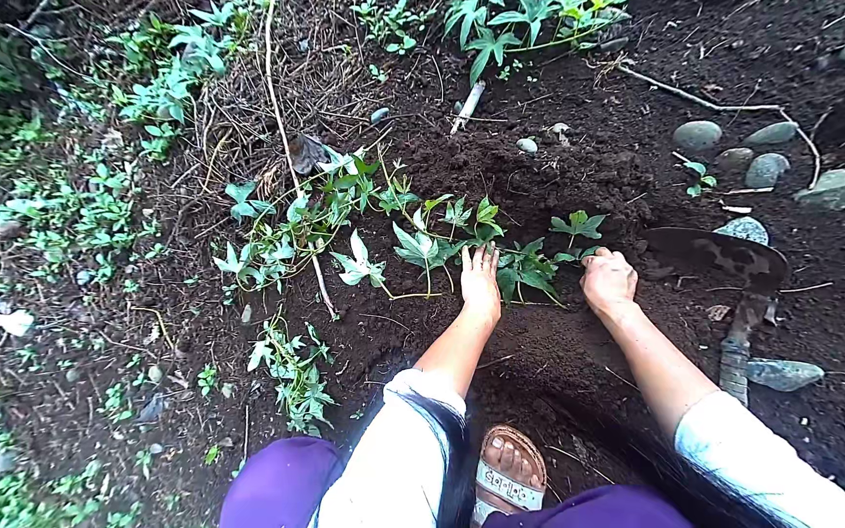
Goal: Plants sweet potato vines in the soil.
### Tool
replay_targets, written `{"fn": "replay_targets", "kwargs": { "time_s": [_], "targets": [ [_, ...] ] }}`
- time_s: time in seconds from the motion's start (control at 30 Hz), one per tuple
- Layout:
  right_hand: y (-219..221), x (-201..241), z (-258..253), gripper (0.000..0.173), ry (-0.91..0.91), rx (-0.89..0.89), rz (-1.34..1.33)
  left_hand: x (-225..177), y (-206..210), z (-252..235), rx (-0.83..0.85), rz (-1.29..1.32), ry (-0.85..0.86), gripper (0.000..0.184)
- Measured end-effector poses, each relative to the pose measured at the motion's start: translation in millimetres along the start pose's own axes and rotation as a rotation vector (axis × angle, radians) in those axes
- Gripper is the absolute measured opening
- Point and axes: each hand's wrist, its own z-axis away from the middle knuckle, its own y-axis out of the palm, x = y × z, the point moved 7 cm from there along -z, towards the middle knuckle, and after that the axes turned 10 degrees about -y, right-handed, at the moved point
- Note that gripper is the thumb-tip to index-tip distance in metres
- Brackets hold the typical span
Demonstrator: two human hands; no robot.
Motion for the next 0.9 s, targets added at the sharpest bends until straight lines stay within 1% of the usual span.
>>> {"fn": "replay_targets", "kwargs": {
  "time_s": [0.17, 0.23, 0.33, 0.47, 0.53, 0.6, 0.67, 0.73, 0.8, 0.9],
  "targets": [
    [-3, 1, 2, 0.014, -0.034, -0.027, -0.017, 0, 5, -3, -0.022, 0.004, 0.002, 0.073],
    [-7, -5, 3, 0.016, -0.014, -0.008, -0.049, 1, 5, -4, -0.017, 0.007, 0.001, 0.074],
    [-19, -22, 10, 0.023, 0.045, -0.013, -0.230, -1, 6, -3, 0.014, -0.017, -0.004, 0.073],
    [-59, -41, 22, 0.021, 0.083, -0.129, -0.419, -2, 6, -3, 0.004, -0.028, -0.004, 0.069],
    [-89, -45, 15, 0.023, 0.100, -0.204, -0.463, -3, 7, -4, 0.000, -0.013, -0.006, 0.069],
    [-118, -42, 4, 0.027, 0.064, -0.290, -0.471, -3, 8, -5, -0.003, 0.009, -0.002, 0.068],
    [-141, -31, -18, 0.034, -0.016, -0.337, -0.411, -2, 8, -6, 0.005, 0.003, -0.008, 0.070],
    [-152, -19, -51, 0.047, -0.112, -0.326, -0.370, -1, 10, -8, 0.021, -0.029, -0.023, 0.073],
    [-151, -11, -91, 0.063, -0.173, -0.261, -0.391, -1, 11, -9, 0.024, -0.027, -0.027, 0.073],
    [-132, 0, -138, 0.086, -0.188, -0.068, -0.380, -1, 10, -10, 0.024, -0.012, -0.031, 0.073]
  ]
}}
